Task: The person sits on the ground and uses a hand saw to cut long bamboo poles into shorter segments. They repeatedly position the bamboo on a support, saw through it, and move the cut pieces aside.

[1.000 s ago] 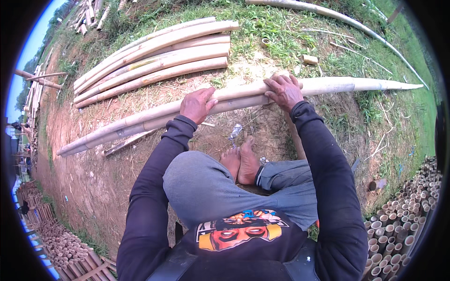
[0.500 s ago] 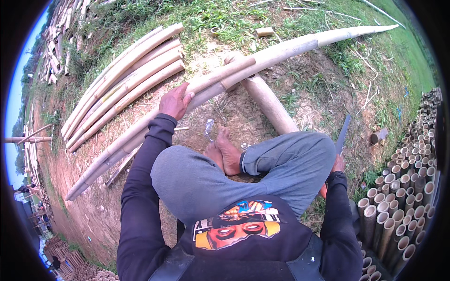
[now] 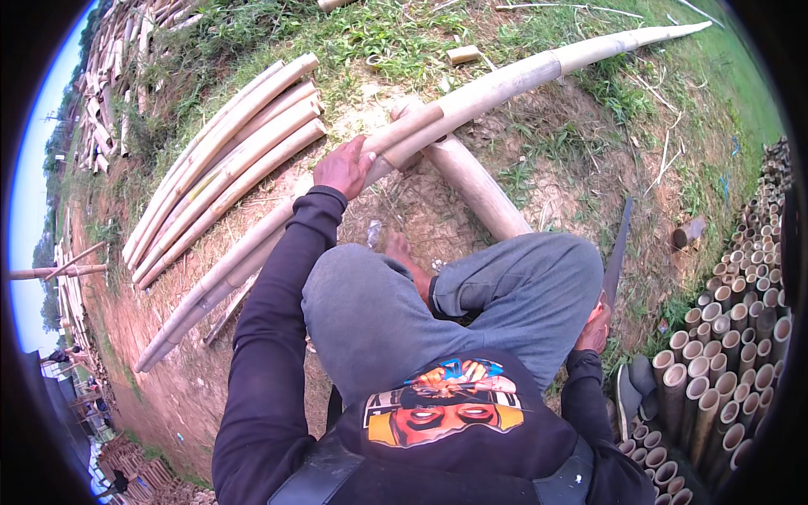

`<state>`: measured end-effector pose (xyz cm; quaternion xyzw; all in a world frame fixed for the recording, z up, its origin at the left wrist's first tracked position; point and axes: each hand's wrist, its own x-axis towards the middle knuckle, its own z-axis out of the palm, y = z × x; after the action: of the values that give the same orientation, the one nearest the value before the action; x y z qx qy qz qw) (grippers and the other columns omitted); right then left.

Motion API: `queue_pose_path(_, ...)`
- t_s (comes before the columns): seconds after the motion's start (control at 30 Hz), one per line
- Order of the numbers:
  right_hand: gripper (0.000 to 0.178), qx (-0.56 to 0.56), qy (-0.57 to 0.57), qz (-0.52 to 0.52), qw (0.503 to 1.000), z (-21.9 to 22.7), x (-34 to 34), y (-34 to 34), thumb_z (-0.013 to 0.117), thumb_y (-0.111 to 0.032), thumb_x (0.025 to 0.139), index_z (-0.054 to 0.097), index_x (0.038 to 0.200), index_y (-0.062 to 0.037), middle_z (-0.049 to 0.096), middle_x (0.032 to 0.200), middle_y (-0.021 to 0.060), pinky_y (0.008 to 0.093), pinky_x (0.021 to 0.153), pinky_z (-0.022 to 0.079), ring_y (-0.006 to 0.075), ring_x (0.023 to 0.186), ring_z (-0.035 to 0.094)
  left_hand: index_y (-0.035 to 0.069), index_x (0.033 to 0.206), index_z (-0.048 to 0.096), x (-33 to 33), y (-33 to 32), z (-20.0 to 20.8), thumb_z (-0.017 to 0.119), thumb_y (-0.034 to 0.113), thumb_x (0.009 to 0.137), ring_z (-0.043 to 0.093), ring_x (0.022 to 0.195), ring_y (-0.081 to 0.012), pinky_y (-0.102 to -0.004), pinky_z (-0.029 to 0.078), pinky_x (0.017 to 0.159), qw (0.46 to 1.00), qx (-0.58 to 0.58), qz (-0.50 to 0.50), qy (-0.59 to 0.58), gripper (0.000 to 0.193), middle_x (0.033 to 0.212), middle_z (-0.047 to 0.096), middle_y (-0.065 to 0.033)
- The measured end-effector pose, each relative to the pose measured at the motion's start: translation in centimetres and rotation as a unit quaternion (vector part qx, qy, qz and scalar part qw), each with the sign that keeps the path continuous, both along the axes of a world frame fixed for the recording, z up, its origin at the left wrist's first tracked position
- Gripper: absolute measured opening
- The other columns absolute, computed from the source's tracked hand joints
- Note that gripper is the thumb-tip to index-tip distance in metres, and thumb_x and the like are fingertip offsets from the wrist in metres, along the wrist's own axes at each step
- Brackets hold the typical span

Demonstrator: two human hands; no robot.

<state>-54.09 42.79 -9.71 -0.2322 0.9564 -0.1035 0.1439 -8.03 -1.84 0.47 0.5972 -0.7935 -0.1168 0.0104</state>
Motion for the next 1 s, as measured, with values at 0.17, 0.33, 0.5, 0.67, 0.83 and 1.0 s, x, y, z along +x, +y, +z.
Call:
queue_pose_path(0.17, 0.052, -0.161, 0.073, -0.029, 0.984, 3.5, -2.0, -2.5, 0.061, -0.012, 0.099, 0.053, 0.15, -0.007, 0.07, 0.133, 0.0251, 0.0509, 0.1, 0.051, 0.0465, 0.119, 0.069, 0.016, 0.151, 0.057, -0.2, 0.0, -0.2, 0.057, 0.045, 0.106, 0.067, 0.125, -0.0364, -0.0496, 0.053, 0.105, 1.0, -0.026, 0.003, 0.009, 0.054, 0.139, 0.069, -0.0153)
queue_pose_path(0.33, 0.053, -0.236, -0.004, 0.115, 0.965, 7.7, -3.1, -5.8, 0.061, -0.008, 0.095, 0.059, 0.148, -0.0052, 0.07, 0.137, 0.0232, 0.0471, 0.101, 0.053, 0.0418, 0.123, 0.068, 0.017, 0.152, 0.057, -0.4, -0.1, 0.0, 0.059, 0.047, 0.105, 0.067, 0.127, -0.0356, -0.0487, 0.052, 0.107, 1.0, 0.007, 0.018, 0.001, 0.055, 0.142, 0.068, -0.0151)
queue_pose_path(0.5, 0.053, -0.22, -0.073, 0.102, 0.967, 13.3, -3.1, -3.3, 0.058, -0.001, 0.096, 0.056, 0.149, 0.0037, 0.068, 0.138, 0.0238, 0.0415, 0.106, 0.052, 0.0335, 0.125, 0.068, 0.015, 0.151, 0.058, -0.5, -0.1, 0.4, 0.059, 0.046, 0.106, 0.066, 0.127, -0.0359, -0.0479, 0.053, 0.107, 1.0, -0.012, 0.018, -0.002, 0.055, 0.141, 0.069, -0.0152)
queue_pose_path(0.67, 0.052, -0.351, -0.12, 0.162, 0.914, 20.1, -1.5, -4.8, 0.062, -0.001, 0.101, 0.052, 0.152, 0.0086, 0.062, 0.146, 0.0226, 0.0388, 0.107, 0.052, 0.0279, 0.13, 0.064, 0.014, 0.151, 0.059, -0.5, -0.4, 0.5, 0.06, 0.045, 0.105, 0.066, 0.127, -0.0362, -0.0474, 0.052, 0.107, 1.0, 0.015, 0.008, 0.011, 0.055, 0.141, 0.069, -0.0154)
queue_pose_path(0.83, 0.046, -0.392, -0.084, 0.333, 0.853, 19.3, 2.9, -18.0, 0.068, -0.007, 0.102, 0.059, 0.146, 0.0063, 0.071, 0.134, 0.0256, 0.0407, 0.099, 0.057, 0.0332, 0.121, 0.072, 0.014, 0.152, 0.058, -0.8, -0.3, 0.8, 0.059, 0.045, 0.106, 0.066, 0.128, -0.0364, -0.0488, 0.051, 0.108, 0.999, 0.021, 0.027, -0.004, 0.055, 0.142, 0.069, -0.0156)
queue_pose_path(1.0, 0.047, -0.389, -0.18, 0.39, 0.815, 14.4, 9.1, -28.5, 0.073, -0.013, 0.096, 0.066, 0.142, -0.0022, 0.075, 0.122, 0.026, 0.0442, 0.09, 0.06, 0.0412, 0.108, 0.076, 0.02, 0.151, 0.059, -1.0, 0.0, 1.1, 0.061, 0.046, 0.105, 0.066, 0.127, -0.0368, -0.049, 0.052, 0.107, 0.999, 0.013, 0.042, 0.006, 0.054, 0.141, 0.069, -0.0162)
